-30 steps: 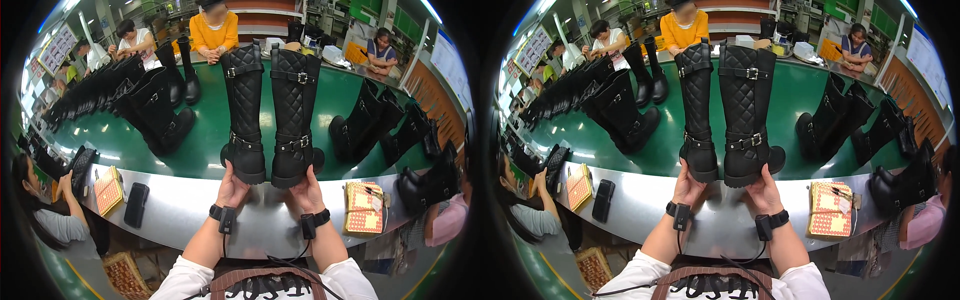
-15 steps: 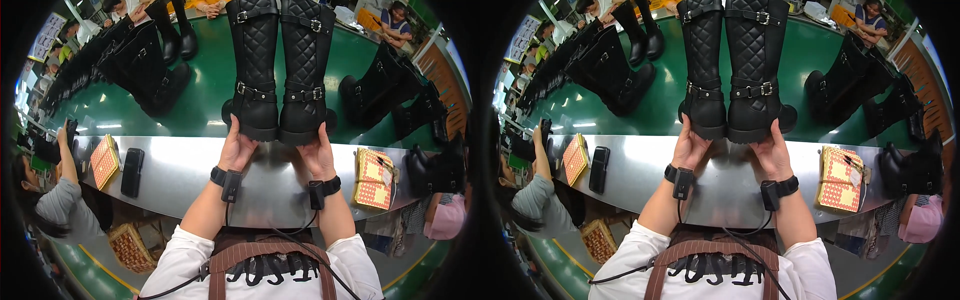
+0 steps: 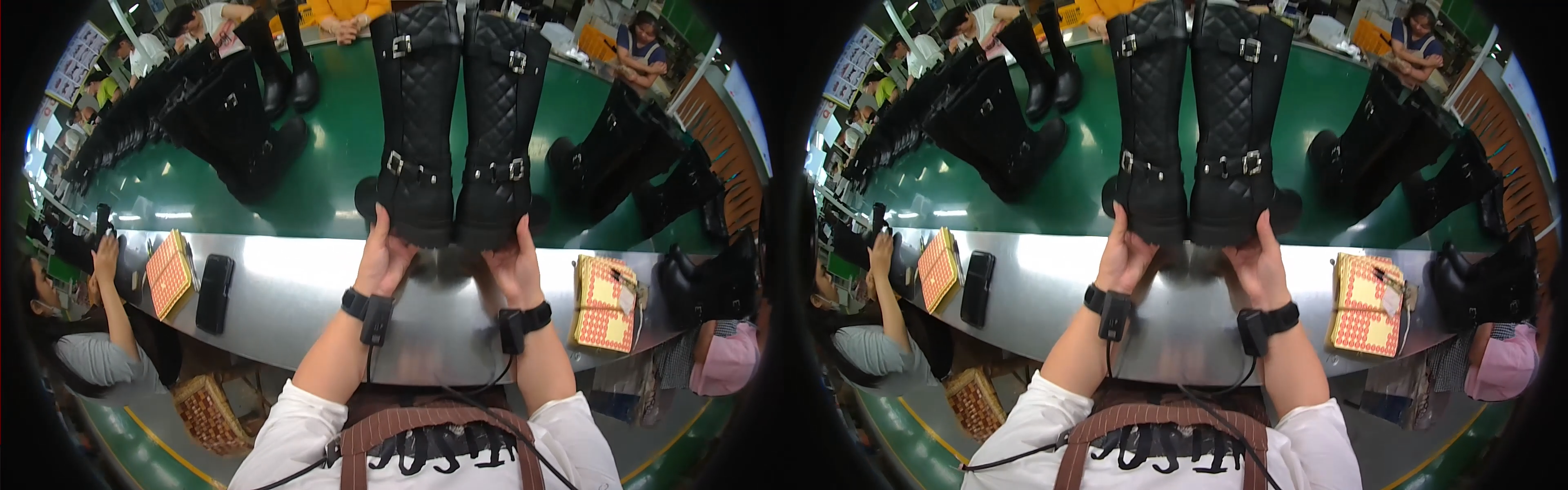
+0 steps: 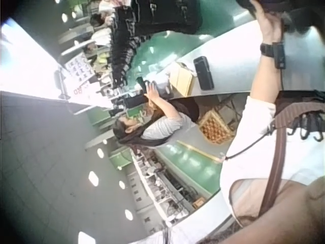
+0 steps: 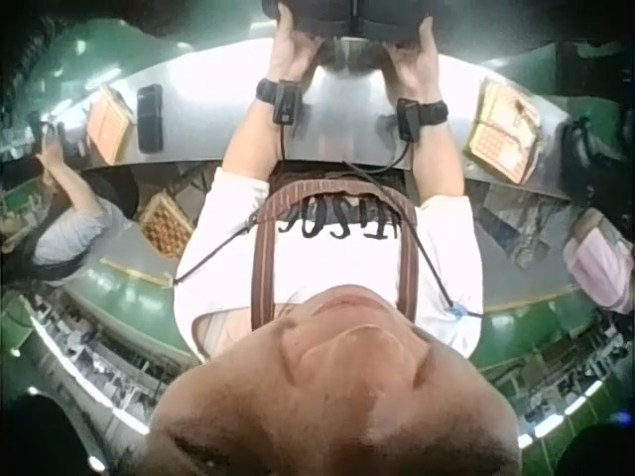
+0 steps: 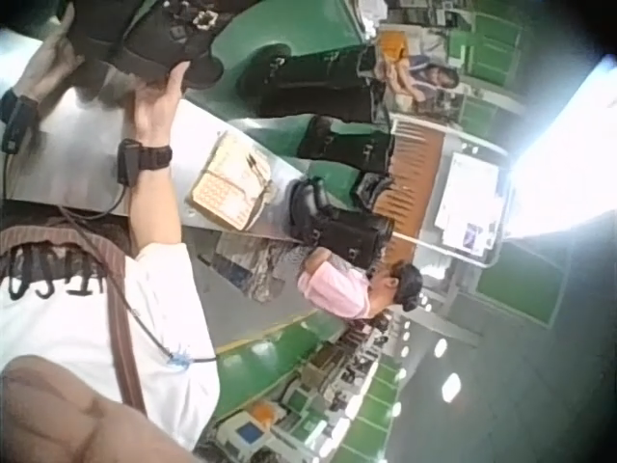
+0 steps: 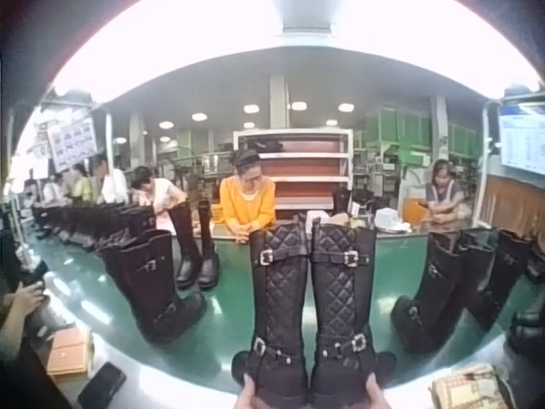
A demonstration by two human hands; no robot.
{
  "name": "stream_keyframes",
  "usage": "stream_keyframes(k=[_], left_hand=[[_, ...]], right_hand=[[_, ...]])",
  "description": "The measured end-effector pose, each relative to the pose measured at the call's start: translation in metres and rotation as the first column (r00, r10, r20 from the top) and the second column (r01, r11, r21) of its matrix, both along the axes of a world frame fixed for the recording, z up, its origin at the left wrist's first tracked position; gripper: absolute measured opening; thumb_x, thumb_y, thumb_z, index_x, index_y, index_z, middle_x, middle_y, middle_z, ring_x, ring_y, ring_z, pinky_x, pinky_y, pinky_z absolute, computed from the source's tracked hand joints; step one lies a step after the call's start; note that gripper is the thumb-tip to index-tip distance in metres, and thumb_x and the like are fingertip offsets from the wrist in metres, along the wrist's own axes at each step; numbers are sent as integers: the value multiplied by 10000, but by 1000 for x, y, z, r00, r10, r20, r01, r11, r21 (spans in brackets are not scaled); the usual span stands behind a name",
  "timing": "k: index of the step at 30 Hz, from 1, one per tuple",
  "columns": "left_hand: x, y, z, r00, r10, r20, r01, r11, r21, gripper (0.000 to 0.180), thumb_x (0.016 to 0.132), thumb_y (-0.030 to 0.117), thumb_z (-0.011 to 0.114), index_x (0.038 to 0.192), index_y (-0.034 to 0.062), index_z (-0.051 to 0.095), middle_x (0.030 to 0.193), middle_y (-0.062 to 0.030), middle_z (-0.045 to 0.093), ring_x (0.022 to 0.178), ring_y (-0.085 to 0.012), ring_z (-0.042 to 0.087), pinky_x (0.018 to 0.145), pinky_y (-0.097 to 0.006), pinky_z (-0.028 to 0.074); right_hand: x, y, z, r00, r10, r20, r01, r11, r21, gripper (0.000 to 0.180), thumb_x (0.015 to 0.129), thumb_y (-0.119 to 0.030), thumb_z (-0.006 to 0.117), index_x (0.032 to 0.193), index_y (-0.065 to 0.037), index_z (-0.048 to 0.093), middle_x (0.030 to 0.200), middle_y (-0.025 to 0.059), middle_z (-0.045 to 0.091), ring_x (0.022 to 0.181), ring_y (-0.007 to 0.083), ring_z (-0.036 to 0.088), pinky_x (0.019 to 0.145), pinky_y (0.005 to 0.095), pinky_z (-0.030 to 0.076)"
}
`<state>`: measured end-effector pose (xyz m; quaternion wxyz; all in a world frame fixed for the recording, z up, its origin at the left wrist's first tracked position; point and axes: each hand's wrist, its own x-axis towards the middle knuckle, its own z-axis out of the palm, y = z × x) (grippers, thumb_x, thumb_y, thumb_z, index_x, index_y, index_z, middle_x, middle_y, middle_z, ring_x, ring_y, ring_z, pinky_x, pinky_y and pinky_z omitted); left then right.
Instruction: The recorder is inspecting and cleaning black boots on a shoe manufacturing assembly line.
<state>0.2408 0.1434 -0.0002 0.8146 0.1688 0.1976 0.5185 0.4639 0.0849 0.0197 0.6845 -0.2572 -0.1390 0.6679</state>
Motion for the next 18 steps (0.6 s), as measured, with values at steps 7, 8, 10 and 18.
stream_keyframes(k=[7, 8, 10, 18], left_hand=[[0, -1, 10, 998, 63, 17, -64, 993, 100, 579, 999, 420, 534, 1487, 193, 320, 1490, -50, 441, 1360, -256, 428, 1119, -483, 347], [1, -3, 11, 996, 86, -26, -82, 991, 108, 600, 994, 446, 528, 1488, 165, 336, 1498, -55, 441, 1369, -257, 424, 1130, -475, 337], [0, -4, 11, 991, 114, -70, -105, 987, 124, 622, 990, 470, 521, 1490, 141, 350, 1505, -59, 439, 1378, -254, 418, 1140, -470, 327], [2, -9, 18, 974, -148, 171, 151, 989, -4, 646, 976, 530, 508, 1481, 145, 389, 1469, -61, 483, 1353, -252, 451, 1157, -458, 320]], right_hand=[[2, -1, -1, 982, -90, 166, 87, 996, 25, 505, 971, -424, 597, 1348, -98, 517, 1322, 80, 596, 1164, 231, 590, 964, 395, 500], [2, -1, -3, 979, -108, 173, 105, 994, 26, 506, 966, -421, 606, 1345, -97, 518, 1319, 79, 596, 1158, 231, 591, 958, 393, 501], [4, -2, -7, 976, -127, 178, 122, 992, 35, 504, 960, -410, 620, 1344, -99, 518, 1319, 76, 594, 1161, 234, 585, 963, 397, 494], [9, -7, -5, 986, 164, 37, -167, 975, 145, 606, 968, -456, 581, 1446, -118, 422, 1452, 49, 496, 1340, 269, 461, 1131, 475, 349]])
